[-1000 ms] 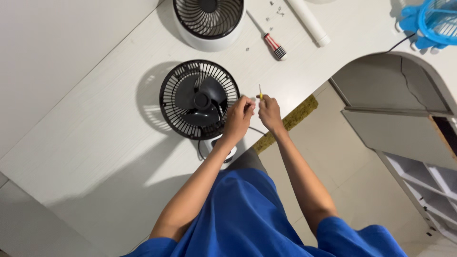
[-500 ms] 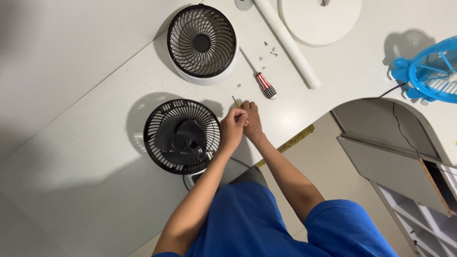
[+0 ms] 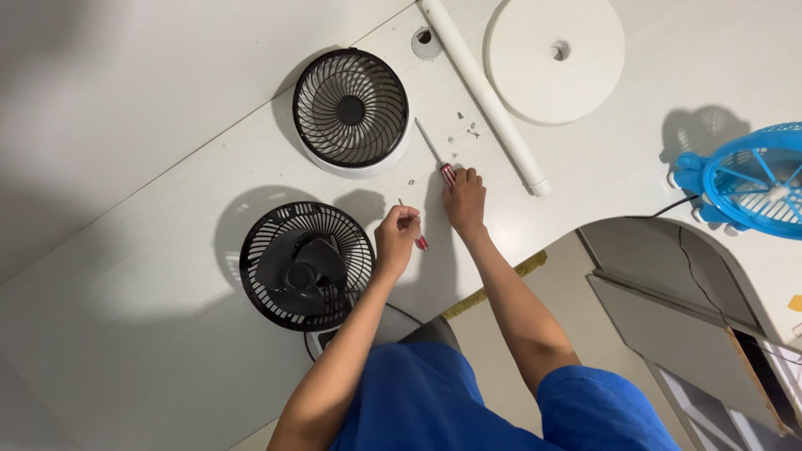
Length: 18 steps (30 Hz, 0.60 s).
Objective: The person uses a screwdriver to loosen and remove screws from the front grille of a small electric fan. They detach the grille, set it aside, and continue to unscrew and remove the fan blades from the motor housing.
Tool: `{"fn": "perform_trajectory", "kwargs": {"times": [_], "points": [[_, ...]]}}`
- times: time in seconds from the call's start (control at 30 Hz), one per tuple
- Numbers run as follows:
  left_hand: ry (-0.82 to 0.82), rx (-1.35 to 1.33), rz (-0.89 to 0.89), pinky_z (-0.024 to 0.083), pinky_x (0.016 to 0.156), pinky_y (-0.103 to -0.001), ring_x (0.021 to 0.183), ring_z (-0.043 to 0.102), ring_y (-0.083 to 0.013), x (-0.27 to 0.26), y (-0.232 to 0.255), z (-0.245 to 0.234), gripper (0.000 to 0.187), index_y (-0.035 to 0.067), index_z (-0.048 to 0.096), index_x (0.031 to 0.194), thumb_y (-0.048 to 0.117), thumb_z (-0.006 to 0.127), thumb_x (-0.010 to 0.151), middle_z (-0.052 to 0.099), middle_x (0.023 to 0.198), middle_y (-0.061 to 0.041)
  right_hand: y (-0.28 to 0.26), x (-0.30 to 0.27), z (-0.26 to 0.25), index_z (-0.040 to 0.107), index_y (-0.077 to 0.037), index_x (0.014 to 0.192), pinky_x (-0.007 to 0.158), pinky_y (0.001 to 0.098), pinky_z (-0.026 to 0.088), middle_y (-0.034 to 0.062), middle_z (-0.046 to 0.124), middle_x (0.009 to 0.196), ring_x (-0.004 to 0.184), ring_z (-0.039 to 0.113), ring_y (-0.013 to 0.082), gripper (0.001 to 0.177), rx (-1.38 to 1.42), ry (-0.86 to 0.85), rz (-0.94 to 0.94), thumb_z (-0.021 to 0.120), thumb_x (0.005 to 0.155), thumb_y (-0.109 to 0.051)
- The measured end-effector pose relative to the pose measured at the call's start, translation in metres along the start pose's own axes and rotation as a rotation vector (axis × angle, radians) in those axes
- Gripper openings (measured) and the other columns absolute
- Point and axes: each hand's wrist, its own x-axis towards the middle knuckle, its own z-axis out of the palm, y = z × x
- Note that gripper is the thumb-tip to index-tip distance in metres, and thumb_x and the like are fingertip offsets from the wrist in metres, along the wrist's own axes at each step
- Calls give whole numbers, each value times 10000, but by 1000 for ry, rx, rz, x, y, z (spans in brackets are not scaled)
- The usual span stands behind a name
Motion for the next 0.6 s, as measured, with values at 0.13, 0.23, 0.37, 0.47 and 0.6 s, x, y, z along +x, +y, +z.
{"fn": "perform_trajectory", "kwargs": {"times": [0.13, 0.23, 0.37, 0.47, 0.6], "points": [[8, 34, -5, 554, 708, -273, 744, 694, -129, 3, 7, 0, 109, -2, 672, 1029, 61, 650, 943, 730, 850, -60, 2, -22, -11, 596, 11, 1193, 802, 483, 488, 194, 588, 1078, 940, 596, 376, 326, 187, 67, -25, 688, 888, -56], [27, -47, -11, 528, 695, -274, 712, 651, -137, 8, 8, 2, 106, -9, 680, 1036, 84, 644, 1001, 700, 789, -75, -3, -53, -44, 605, 17, 1137, 697, 409, 503, 175, 609, 1016, 794, 614, 297, 253, 402, 50, 10, 676, 902, -46], [24, -183, -12, 569, 726, -264, 754, 684, -112, 9, 11, 3, 113, -12, 672, 1016, 92, 630, 1002, 721, 855, -42, -17, -100, -96, 623, 14, 1089, 571, 314, 475, 100, 640, 874, 622, 567, 155, 240, 541, 15, 75, 681, 867, -58], [-4, -248, 14, 590, 735, -275, 775, 686, -116, 8, 12, 0, 139, -20, 658, 1022, 103, 596, 1033, 717, 880, -56, -25, -128, -125, 648, 9, 1064, 566, 291, 453, 74, 599, 754, 598, 527, 121, 224, 554, -9, 99, 693, 856, -62], [-42, -284, 25, 598, 739, -282, 785, 689, -123, 0, 11, -3, 151, -33, 651, 1024, 93, 569, 1045, 713, 909, -79, -30, -152, -147, 671, 9, 1023, 557, 279, 440, 54, 586, 784, 598, 524, 114, 200, 558, -17, 74, 683, 830, -43]]}}
